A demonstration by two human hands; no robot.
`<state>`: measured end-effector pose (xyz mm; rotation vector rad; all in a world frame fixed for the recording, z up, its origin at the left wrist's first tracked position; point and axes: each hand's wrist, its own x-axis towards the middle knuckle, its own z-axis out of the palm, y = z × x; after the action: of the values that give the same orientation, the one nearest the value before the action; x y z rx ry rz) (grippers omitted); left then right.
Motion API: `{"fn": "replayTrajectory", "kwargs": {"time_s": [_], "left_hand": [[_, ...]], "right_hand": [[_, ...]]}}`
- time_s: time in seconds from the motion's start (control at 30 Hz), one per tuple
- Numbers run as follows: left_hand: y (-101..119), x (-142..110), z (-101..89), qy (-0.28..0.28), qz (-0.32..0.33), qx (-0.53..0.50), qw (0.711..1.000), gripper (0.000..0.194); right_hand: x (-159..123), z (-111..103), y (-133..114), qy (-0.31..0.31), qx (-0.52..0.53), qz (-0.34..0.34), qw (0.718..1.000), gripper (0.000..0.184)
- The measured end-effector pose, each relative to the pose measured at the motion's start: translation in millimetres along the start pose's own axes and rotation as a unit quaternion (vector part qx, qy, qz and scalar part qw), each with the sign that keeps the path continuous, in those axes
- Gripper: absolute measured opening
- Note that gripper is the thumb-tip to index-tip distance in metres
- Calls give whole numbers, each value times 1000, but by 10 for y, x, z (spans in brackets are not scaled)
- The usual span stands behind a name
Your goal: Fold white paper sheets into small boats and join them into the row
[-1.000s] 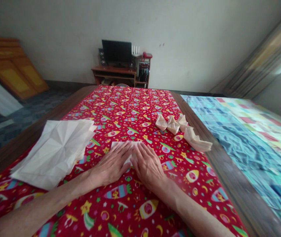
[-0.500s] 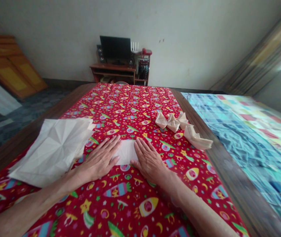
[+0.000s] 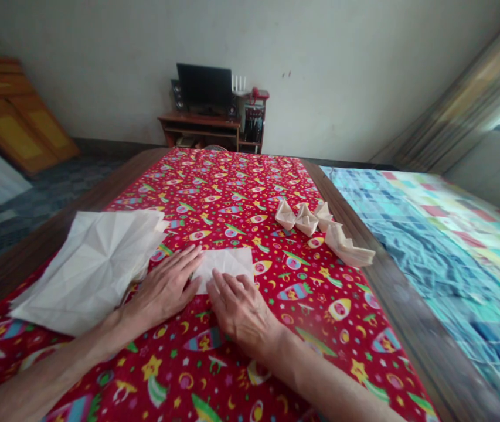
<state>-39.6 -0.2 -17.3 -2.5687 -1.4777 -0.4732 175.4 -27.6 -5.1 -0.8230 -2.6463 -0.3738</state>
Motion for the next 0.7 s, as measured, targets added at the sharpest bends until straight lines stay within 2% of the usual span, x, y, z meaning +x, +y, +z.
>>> {"fn": "replayTrajectory", "kwargs": {"time_s": [0.13, 0.27, 0.37, 0.5, 0.57, 0.63, 0.7], "left_hand": [[-29, 24, 14, 19, 2, -27, 999, 42], [-61, 25, -19, 20, 13, -64, 998, 39], [-79, 15, -64, -6, 36, -78, 996, 40], [-105, -12, -93, -60, 65, -68, 994, 54], [-109, -18, -108, -69, 78, -58, 993, 58], [-104, -12, -139, -61, 99, -48, 992, 51], [-94, 6, -181, -52, 146, -48, 987, 35]], "right_hand": [[57, -33, -45, -54, 27, 8, 998, 25], [33, -35, 2, -48, 20, 20, 998, 27], [13, -35, 11, -47, 8, 12, 999, 31], [8, -44, 9, -49, -11, 3, 999, 33], [-2, -37, 20, -49, -8, 6, 999, 32], [-21, -16, 38, -43, -1, 14, 999, 31], [-42, 11, 58, -35, 7, 19, 999, 30]]}}
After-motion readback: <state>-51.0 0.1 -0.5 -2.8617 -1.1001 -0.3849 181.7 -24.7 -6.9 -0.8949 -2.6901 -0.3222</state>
